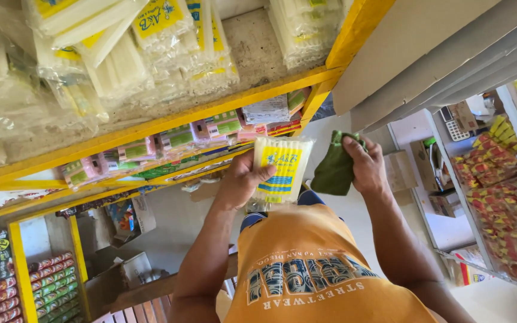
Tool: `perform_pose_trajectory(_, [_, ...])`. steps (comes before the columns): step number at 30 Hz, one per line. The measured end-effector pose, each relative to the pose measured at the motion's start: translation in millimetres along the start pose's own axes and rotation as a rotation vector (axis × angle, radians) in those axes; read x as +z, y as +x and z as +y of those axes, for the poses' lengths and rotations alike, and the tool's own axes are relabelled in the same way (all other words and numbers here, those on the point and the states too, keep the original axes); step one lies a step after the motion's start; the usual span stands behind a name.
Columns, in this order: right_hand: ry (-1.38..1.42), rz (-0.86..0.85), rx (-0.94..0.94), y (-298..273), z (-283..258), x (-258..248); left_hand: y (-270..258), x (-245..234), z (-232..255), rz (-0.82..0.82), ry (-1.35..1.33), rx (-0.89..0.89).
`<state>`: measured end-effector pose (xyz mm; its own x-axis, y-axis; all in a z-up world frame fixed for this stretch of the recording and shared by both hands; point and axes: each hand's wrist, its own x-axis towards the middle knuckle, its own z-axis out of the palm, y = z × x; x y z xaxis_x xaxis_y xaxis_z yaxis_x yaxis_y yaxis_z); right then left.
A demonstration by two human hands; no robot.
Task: Wiping down plastic-packaged goods on a shelf using a cleaning cloth.
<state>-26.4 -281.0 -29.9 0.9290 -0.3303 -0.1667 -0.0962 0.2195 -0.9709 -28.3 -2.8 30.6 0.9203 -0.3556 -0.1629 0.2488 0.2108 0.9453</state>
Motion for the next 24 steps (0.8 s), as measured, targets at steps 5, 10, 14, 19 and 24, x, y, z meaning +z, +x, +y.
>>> perform_pose_trajectory(5, [-0.246, -0.272, -0.309, -14.1, -54.8, 22.4, 5.5, 11.5, 3.8, -0.136, 0.155, -0.029])
perform_pose_trajectory(10, [-0.668, -0.633, -0.691, -15.9, -70.6, 65.9, 16.8, 9.8, -19.4, -0.194, 0.354, 0.080])
perform_pose_trajectory(14, [-0.692, -0.557, -0.280, 5.4, -27.1, 36.9, 13.1, -6.1, -28.8, -0.153, 0.267, -0.015])
perform_pose_trajectory(19, [0.093, -0.105, 0.310, 25.3, 27.4, 9.8, 16.1, -1.4, -39.0, 0.057, 0.000, -0.074])
perform_pose_trajectory(24, [0.860, -0.226, 0.595, 37.3, 28.7, 5.3, 43.2, -10.4, -112.6, 0.183, -0.546, -0.081])
